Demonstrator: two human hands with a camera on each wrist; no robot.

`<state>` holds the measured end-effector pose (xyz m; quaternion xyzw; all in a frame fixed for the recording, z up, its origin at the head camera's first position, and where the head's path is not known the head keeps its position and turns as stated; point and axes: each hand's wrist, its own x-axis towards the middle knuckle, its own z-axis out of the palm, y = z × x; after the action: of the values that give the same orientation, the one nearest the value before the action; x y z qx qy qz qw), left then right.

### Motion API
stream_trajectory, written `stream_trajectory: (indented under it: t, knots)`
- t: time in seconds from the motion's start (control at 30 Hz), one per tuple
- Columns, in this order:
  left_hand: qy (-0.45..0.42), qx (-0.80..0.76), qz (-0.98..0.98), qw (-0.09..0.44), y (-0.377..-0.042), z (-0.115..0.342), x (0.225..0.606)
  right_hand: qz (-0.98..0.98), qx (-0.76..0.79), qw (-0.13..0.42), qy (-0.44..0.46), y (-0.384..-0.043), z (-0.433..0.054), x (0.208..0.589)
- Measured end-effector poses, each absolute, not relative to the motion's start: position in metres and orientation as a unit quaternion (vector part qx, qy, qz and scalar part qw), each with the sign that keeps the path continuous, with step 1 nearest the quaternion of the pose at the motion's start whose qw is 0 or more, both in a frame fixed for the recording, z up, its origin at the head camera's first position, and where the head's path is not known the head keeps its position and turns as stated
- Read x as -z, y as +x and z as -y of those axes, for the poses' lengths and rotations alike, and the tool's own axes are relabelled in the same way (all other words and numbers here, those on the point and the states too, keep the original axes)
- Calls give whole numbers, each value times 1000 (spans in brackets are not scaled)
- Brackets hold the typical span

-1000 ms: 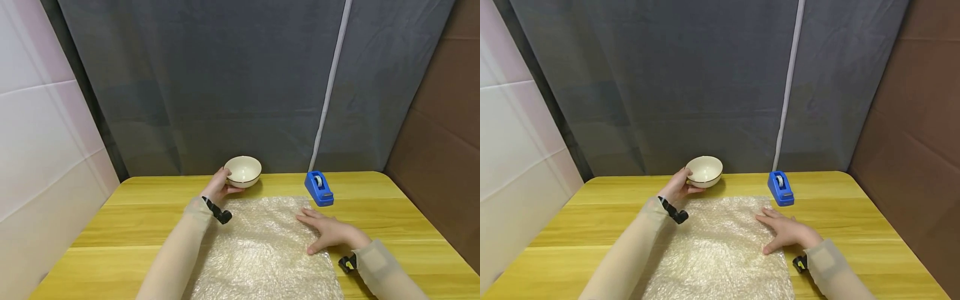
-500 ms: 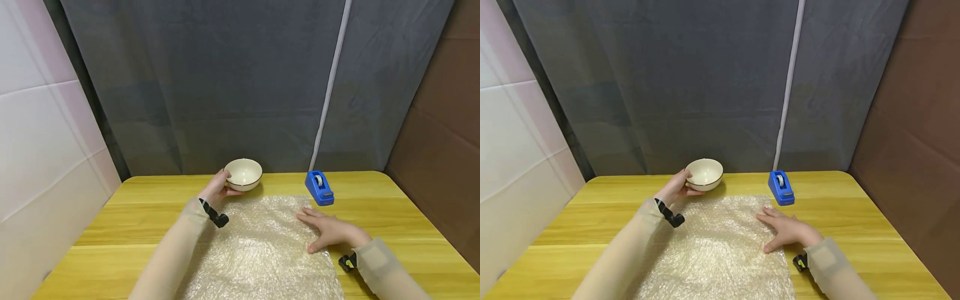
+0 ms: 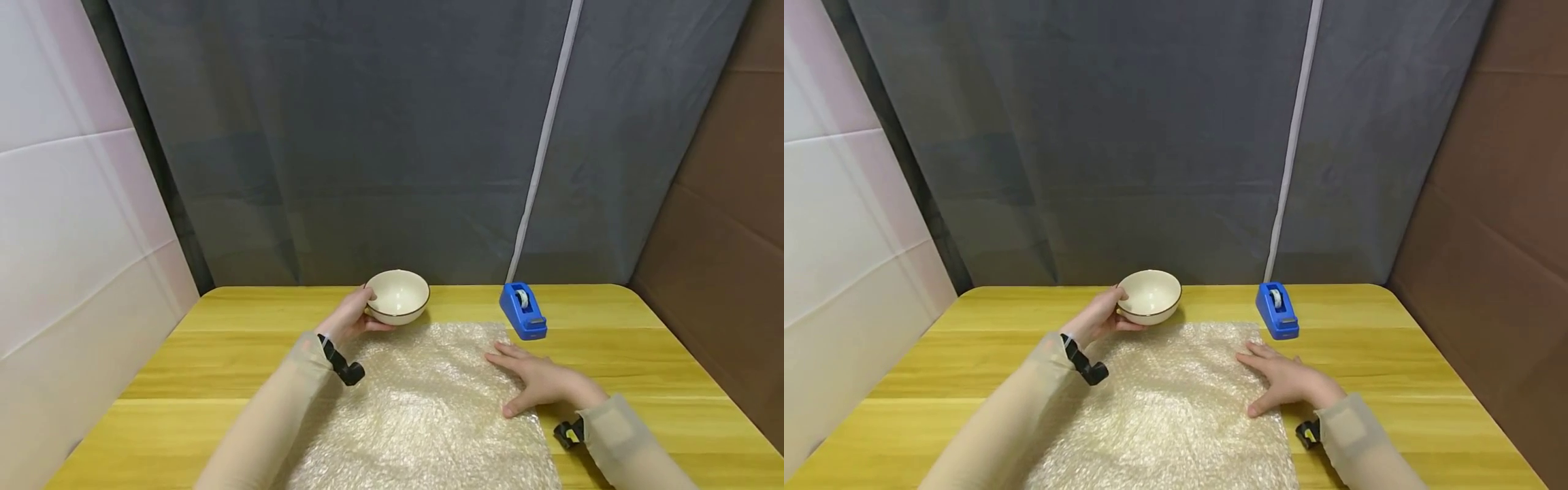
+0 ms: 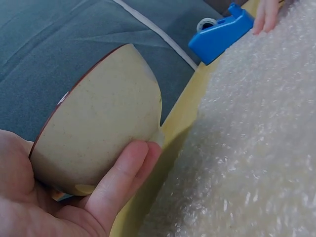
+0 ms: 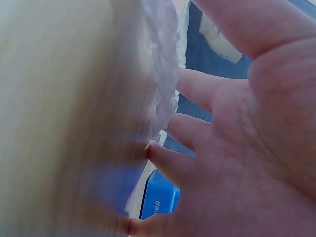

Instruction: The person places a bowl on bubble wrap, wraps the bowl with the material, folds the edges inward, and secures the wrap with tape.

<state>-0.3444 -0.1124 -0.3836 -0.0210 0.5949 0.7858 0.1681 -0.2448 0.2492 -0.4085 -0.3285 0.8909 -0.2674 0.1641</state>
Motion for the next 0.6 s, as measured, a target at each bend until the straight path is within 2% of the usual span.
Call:
stream_trajectory:
  t: [0.6]
  knots:
    - [16, -743, -634, 213, -326, 106, 386, -892, 263, 154, -333, -247, -254, 409]
